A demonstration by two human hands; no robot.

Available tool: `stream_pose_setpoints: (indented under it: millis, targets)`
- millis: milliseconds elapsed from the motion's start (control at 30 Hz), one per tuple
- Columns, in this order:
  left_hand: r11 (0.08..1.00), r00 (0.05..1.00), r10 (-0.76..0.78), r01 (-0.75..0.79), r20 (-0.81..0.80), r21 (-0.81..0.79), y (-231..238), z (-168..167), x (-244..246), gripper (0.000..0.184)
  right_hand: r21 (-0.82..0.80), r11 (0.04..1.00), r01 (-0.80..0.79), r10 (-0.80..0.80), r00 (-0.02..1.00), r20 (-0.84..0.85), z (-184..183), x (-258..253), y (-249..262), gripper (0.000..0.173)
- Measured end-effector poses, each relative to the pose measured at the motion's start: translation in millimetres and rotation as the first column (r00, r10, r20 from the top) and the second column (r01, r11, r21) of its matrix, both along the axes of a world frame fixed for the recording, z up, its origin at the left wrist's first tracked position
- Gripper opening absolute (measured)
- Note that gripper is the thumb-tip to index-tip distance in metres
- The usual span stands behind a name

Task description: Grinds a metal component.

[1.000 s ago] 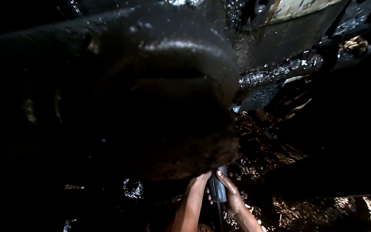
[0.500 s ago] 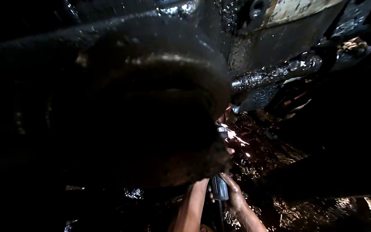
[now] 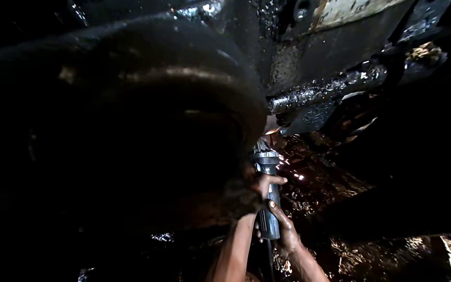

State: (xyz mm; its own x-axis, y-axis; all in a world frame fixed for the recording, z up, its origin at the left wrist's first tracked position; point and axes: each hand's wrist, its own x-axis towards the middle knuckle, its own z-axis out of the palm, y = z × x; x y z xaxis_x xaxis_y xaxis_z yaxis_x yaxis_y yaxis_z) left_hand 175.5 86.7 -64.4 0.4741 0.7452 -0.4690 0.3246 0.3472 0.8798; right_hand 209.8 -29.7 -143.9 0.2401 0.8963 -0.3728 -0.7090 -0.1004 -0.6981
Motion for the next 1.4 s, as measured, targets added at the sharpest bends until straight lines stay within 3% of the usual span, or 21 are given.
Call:
stream_pose_setpoints:
  millis: [100, 267, 767, 1000, 1233, 1400]
  targets:
    - [0.999, 0.999, 0.04, -0.04, 0.013, -0.017, 4, -7, 9, 0.065, -0.01, 1.0, 0.009, -0.009, 1.0, 0.005, 3, 2, 0, 0.049]
    - [0.997, 1.0, -0.013, 0.014, 0.008, -0.07, 3, 2, 13, 0.051, -0.008, 1.0, 0.011, -0.011, 1.0, 0.004, 3, 6, 2, 0.05]
    - [0.994, 0.997, -0.073, 0.072, -0.009, -0.077, 4, -2, 29, 0.058, 0.002, 1.0, 0.019, -0.019, 0.999, -0.026, 6, 19, 1, 0.051]
    - [0.998, 0.999, -0.04, 0.04, 0.001, -0.042, 1, 2, 35, 0.057, -0.006, 1.0, 0.022, -0.022, 0.999, -0.033, 6, 25, 2, 0.052]
    - [0.993, 0.993, -0.112, 0.113, 0.026, -0.045, 3, 2, 40, 0.054, 0.021, 0.998, 0.06, -0.059, 0.997, -0.04, 8, 26, 4, 0.048]
    - [0.999, 0.999, -0.039, 0.039, 0.008, 0.028, 7, -19, 53, 0.062, 0.043, 0.997, 0.066, -0.064, 0.997, -0.048, 5, 33, 2, 0.049]
